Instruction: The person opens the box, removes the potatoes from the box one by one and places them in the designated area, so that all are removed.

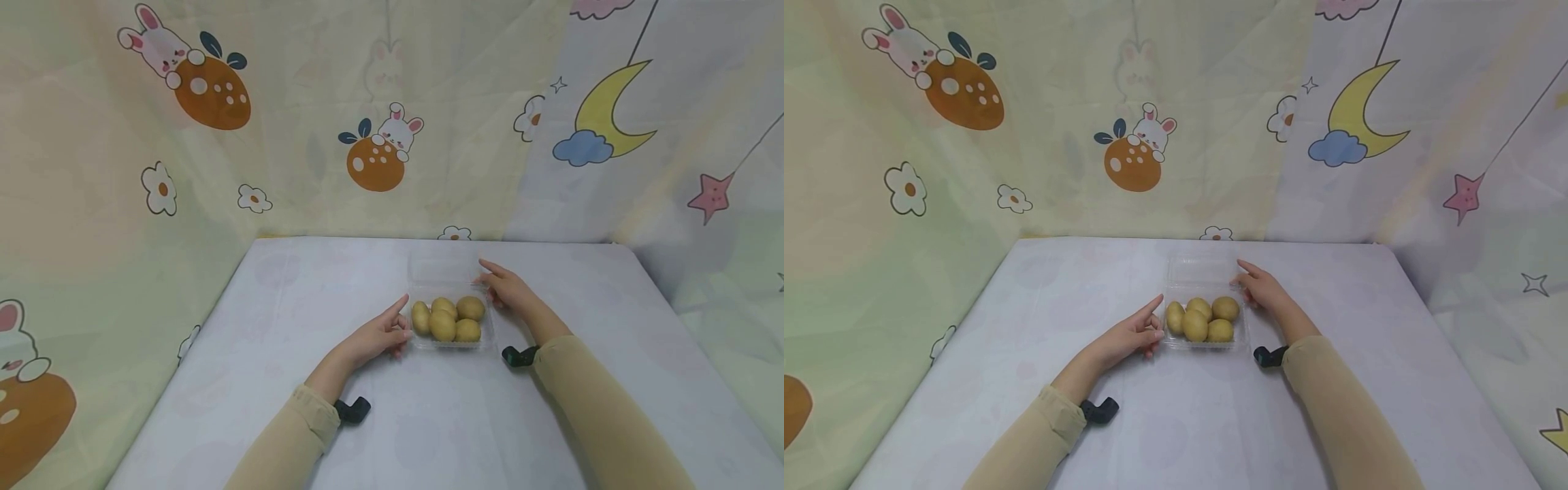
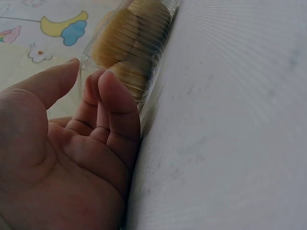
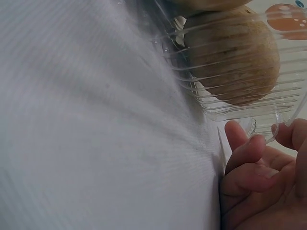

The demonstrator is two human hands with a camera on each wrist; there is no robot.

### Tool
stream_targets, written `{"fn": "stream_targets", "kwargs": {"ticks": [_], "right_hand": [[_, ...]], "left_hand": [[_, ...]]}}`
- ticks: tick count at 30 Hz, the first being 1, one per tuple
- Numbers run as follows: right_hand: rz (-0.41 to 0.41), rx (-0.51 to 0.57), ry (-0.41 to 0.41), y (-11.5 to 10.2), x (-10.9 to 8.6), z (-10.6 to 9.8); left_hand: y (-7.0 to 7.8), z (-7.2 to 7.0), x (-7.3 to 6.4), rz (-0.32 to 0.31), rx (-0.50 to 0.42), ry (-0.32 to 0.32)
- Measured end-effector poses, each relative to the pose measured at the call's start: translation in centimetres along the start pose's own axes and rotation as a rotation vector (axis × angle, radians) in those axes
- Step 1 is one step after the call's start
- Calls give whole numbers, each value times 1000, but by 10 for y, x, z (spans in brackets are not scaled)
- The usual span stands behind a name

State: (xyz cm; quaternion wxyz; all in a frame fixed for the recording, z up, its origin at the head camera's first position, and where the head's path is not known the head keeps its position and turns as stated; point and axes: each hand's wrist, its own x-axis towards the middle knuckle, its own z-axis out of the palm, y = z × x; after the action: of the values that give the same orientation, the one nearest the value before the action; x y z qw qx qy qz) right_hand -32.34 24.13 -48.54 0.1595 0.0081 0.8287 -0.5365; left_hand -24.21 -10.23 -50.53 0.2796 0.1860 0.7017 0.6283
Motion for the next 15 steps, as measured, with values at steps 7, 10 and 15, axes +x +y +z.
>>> {"fn": "stream_targets", "kwargs": {"ticks": [7, 10, 15], "right_hand": [[14, 3, -3, -2, 0, 2], [35, 0, -1, -2, 0, 2], [74, -8, 4, -1, 2, 1]], "left_hand": [[0, -1, 0, -2, 18, 4], [-1, -1, 0, -6, 17, 6], [-2, -1, 0, -7, 19, 5]]}}
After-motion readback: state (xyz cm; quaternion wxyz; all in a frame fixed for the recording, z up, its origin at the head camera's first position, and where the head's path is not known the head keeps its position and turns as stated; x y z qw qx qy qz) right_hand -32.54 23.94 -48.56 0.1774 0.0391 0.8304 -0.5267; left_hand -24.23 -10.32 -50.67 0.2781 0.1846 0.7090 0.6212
